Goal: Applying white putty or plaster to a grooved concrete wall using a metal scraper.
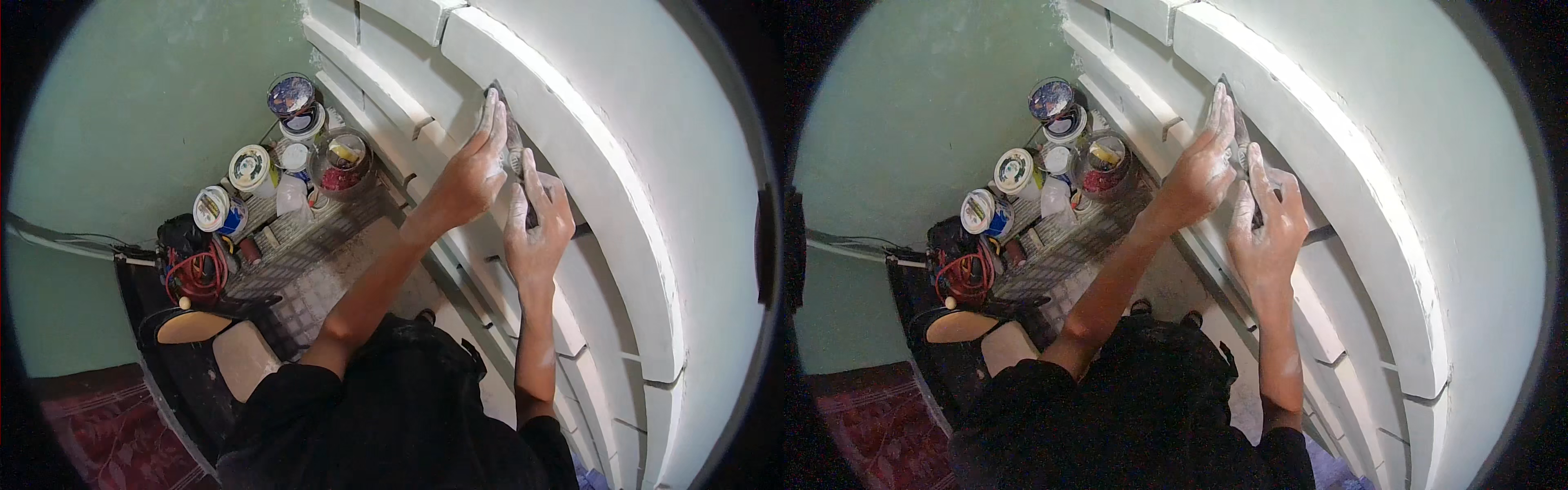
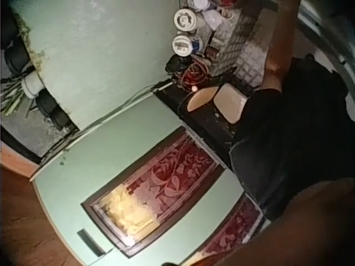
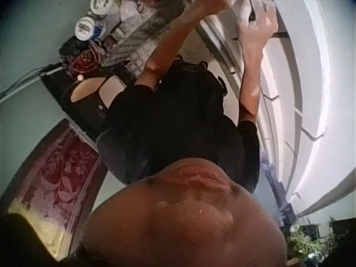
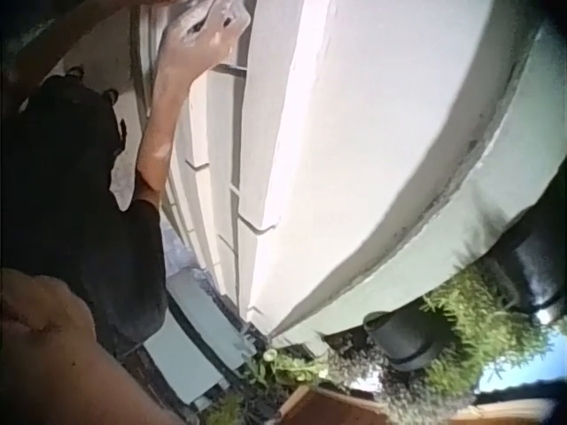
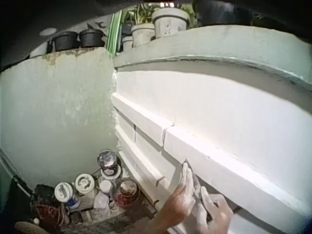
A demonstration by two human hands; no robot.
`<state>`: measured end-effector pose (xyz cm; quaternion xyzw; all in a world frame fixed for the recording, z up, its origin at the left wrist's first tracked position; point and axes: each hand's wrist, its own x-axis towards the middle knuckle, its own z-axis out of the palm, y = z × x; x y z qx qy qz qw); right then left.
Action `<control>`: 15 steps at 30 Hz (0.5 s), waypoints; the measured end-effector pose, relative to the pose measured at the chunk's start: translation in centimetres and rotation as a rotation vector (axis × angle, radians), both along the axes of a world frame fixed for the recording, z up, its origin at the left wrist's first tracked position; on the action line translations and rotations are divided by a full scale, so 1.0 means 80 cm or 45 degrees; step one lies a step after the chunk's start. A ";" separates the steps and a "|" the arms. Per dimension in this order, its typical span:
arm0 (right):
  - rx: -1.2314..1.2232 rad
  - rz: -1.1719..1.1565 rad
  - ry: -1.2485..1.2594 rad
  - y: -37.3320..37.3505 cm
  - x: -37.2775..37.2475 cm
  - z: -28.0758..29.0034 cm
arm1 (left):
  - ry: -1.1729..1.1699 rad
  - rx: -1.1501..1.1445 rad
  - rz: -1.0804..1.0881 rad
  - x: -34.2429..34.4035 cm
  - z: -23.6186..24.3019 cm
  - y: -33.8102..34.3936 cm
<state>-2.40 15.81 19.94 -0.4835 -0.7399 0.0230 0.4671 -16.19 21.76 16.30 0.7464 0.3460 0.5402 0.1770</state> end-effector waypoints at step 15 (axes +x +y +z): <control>-0.044 -0.062 -0.060 -0.029 0.015 0.024 | 0.170 0.100 0.023 0.023 0.019 -0.025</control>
